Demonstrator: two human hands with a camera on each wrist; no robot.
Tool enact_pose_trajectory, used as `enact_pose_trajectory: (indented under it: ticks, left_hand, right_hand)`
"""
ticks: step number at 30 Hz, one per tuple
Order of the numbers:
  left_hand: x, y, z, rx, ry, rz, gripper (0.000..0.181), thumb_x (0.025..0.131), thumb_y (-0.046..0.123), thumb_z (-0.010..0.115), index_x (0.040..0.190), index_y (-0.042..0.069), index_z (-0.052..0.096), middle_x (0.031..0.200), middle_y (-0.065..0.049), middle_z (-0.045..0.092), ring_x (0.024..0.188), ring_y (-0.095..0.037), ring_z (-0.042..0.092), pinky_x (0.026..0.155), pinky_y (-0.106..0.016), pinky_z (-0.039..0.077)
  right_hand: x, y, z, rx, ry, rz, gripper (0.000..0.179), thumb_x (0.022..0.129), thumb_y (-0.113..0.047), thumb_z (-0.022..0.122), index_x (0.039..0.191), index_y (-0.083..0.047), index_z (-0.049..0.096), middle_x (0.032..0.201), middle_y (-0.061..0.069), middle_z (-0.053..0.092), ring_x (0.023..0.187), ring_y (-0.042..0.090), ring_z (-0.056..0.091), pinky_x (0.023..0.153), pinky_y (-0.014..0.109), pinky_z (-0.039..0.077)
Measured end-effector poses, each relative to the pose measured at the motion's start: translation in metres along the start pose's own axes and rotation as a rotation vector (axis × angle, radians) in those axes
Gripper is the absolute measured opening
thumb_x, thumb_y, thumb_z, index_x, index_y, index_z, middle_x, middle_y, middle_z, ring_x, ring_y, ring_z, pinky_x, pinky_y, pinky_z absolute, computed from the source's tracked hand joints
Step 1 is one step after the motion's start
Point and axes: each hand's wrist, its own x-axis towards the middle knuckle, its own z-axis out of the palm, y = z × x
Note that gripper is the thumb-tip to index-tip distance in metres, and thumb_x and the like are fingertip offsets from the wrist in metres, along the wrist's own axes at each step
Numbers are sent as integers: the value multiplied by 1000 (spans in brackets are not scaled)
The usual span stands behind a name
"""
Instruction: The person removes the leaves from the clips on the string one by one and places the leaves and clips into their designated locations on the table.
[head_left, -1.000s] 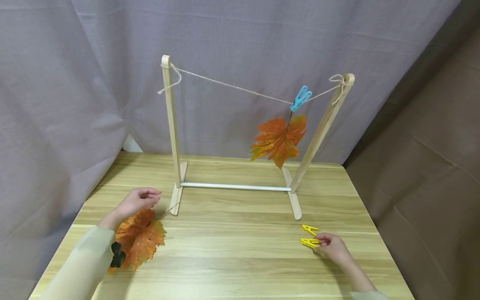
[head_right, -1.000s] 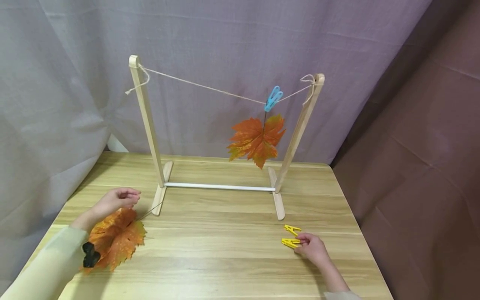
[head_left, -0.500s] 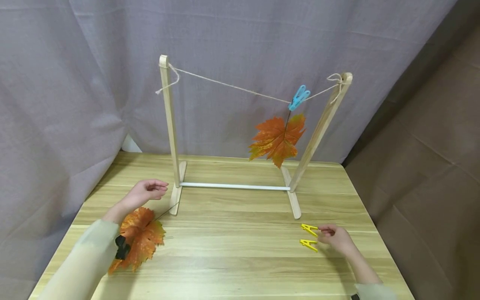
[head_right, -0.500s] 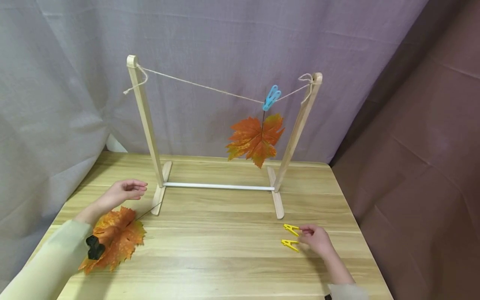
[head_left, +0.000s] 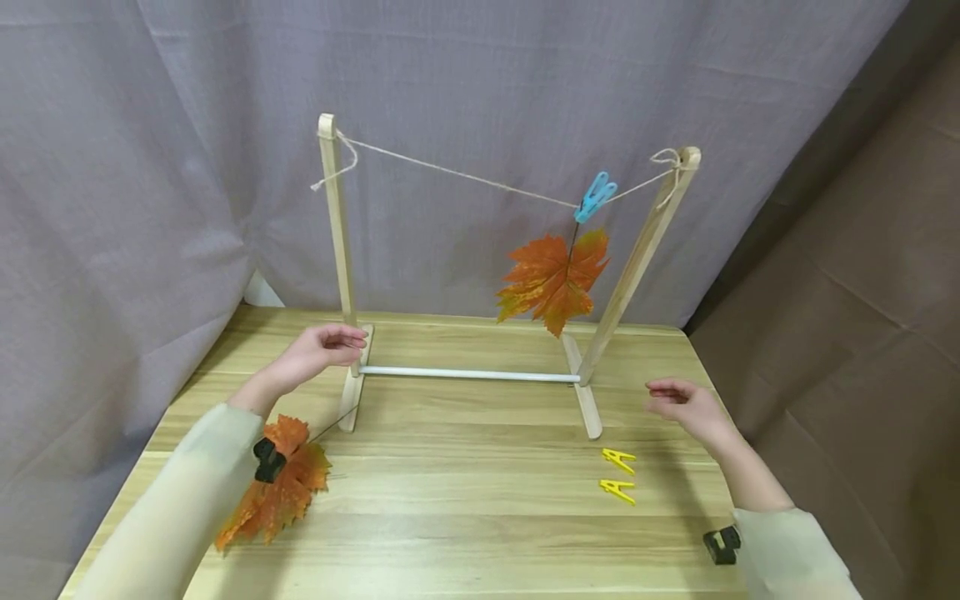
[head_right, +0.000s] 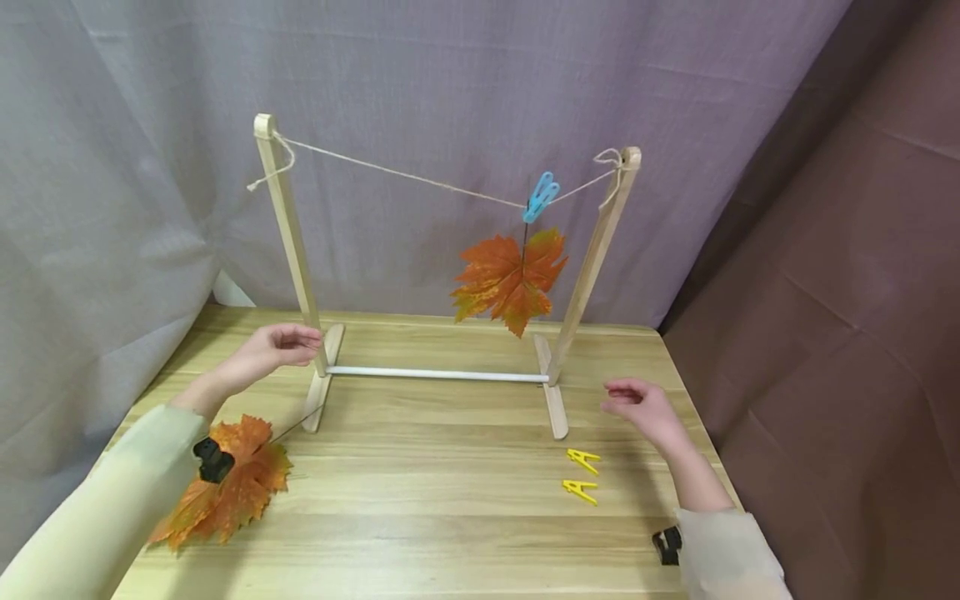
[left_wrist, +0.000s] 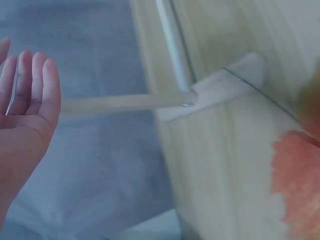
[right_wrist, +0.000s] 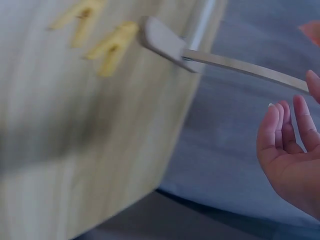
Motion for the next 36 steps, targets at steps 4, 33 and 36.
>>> enact_pose_trajectory:
  ticks: [4, 33, 36]
  left_hand:
    - [10, 17, 3, 25, -10, 15, 40, 89, 11, 61, 125, -5, 52, 118, -18, 60, 94, -6, 59, 82, -22, 51]
    - [82, 135, 46, 14, -42, 184, 43, 86, 13, 64, 127, 4, 54, 130, -13, 56, 116, -24, 54, 101, -35, 43]
    - [90, 144, 53, 13, -48, 202, 43, 87, 13, 64, 128, 4, 54, 130, -12, 56, 116, -23, 55, 99, -34, 44]
  right_hand:
    - [8, -24, -15, 16, 0, -51, 51, 91, -19, 62, 128, 12, 46, 92, -22, 55, 80, -10, 53, 68, 18, 51]
    - [36, -217, -63, 82, 189, -355, 31, 84, -14, 69, 113, -20, 60, 93, -22, 60, 84, -2, 58, 69, 10, 47]
    - [38, -229, -64, 84, 192, -366, 33, 84, -15, 70, 115, -19, 60, 97, -21, 59, 87, -2, 57, 70, 9, 47]
